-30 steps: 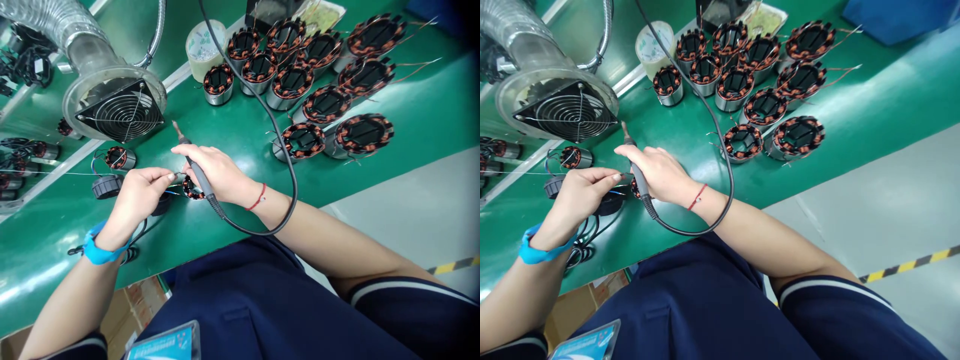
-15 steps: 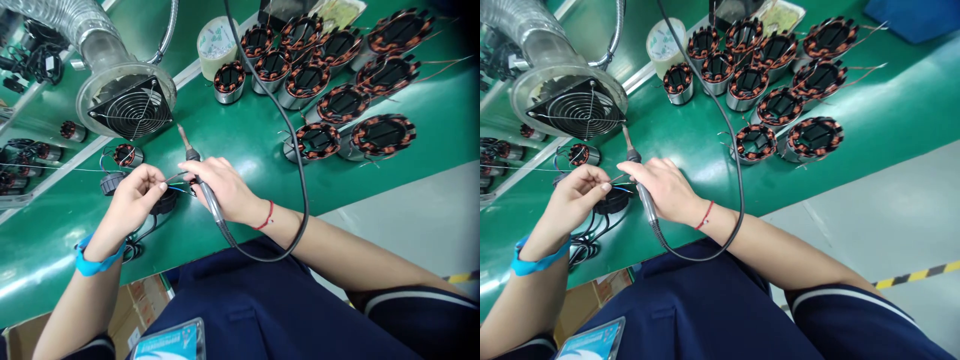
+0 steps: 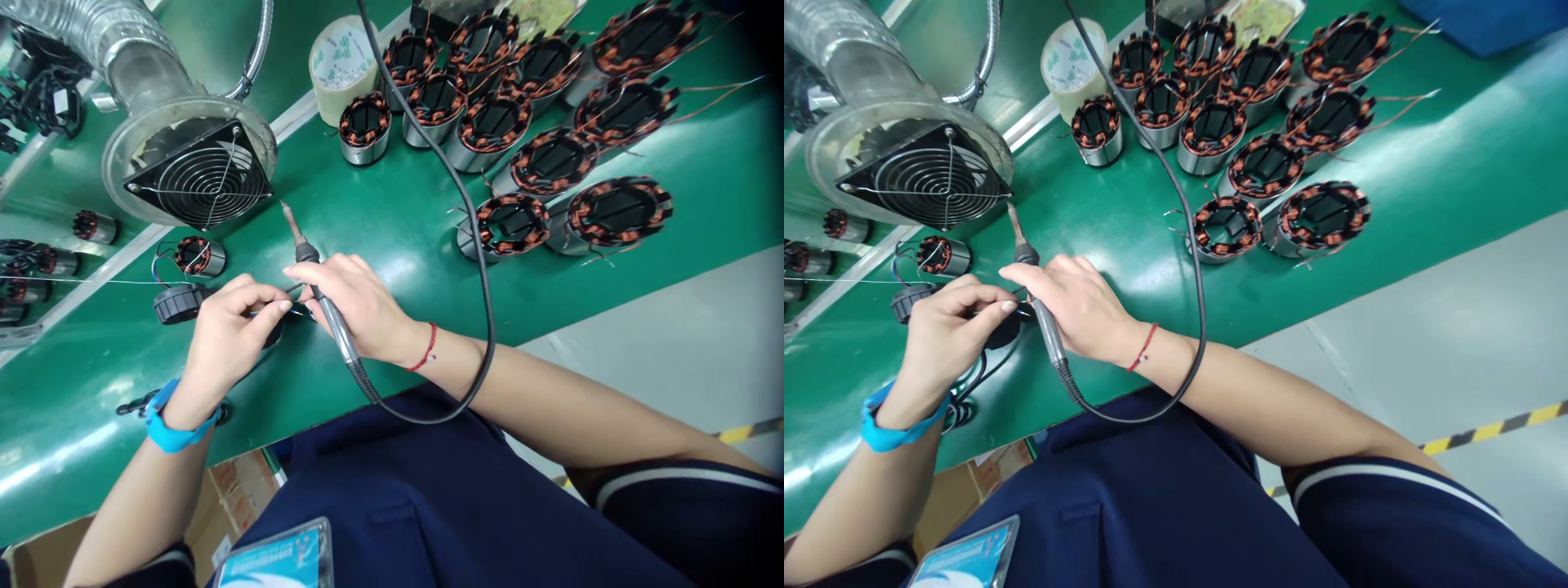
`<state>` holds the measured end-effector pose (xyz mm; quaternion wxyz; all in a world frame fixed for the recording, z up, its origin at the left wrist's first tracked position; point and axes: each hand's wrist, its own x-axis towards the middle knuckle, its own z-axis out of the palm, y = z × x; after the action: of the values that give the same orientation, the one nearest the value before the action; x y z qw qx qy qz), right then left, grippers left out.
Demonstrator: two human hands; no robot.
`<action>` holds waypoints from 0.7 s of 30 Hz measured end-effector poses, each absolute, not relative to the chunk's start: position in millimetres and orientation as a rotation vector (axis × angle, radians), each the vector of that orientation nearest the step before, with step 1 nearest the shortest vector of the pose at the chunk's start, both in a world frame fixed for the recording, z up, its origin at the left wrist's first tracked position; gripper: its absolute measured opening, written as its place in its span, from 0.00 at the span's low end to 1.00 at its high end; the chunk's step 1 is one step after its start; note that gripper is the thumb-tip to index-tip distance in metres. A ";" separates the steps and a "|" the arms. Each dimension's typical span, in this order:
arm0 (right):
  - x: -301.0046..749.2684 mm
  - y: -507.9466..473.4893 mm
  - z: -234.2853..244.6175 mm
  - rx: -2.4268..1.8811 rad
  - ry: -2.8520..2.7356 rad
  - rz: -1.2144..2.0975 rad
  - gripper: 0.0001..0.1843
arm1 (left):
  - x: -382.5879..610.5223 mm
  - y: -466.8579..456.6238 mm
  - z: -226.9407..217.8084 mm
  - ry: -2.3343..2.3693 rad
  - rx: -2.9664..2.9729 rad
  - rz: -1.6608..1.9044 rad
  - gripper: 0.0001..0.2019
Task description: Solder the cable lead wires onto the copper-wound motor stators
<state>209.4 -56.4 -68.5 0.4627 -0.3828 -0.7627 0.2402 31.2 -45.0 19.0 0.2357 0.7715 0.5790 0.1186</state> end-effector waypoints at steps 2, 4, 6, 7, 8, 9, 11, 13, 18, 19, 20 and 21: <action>210.8 -55.8 -68.3 -0.954 -1.897 0.590 0.19 | 33.9 -44.3 17.9 1.594 2.110 0.325 0.08; 212.5 -55.0 -67.1 -0.968 -1.902 0.598 0.19 | 33.2 -42.8 19.2 1.558 2.129 0.312 0.09; 214.4 -54.2 -65.4 -0.981 -1.891 0.609 0.20 | 30.9 -41.2 21.8 1.512 2.168 0.285 0.09; 215.2 -53.9 -64.5 -0.989 -1.882 0.614 0.20 | 30.1 -40.8 23.0 1.499 2.183 0.272 0.09; 215.9 -53.6 -63.9 -0.995 -1.872 0.618 0.21 | 29.9 -40.7 23.7 1.496 2.190 0.260 0.09; 216.3 -53.5 -63.4 -0.998 -1.864 0.620 0.21 | 30.3 -40.9 23.8 1.502 2.191 0.253 0.08; 216.8 -53.3 -63.0 -0.994 -1.857 0.617 0.21 | 32.4 -42.1 22.2 1.523 2.182 0.247 0.09; 216.9 -53.2 -62.9 -0.982 -1.854 0.610 0.20 | 34.0 -43.6 19.6 1.529 2.178 0.267 0.10; 218.3 -52.2 -61.6 -1.003 -1.788 0.576 0.20 | 23.5 -42.1 22.3 1.546 1.989 0.377 0.10; 218.6 -52.1 -61.3 -1.007 -1.776 0.569 0.20 | 19.8 -39.9 25.3 1.554 1.900 0.337 0.12; 218.8 -52.0 -61.1 -1.007 -1.769 0.564 0.20 | 16.4 -37.2 28.7 1.554 1.817 0.253 0.13; 218.9 -51.9 -60.9 -1.004 -1.764 0.559 0.19 | 13.6 -34.1 32.0 1.546 1.747 0.151 0.12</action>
<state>218.9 -51.9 -60.9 0.4952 -0.4141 -0.7281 0.2307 13.6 -34.1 32.0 0.3911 0.6878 0.6086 0.0593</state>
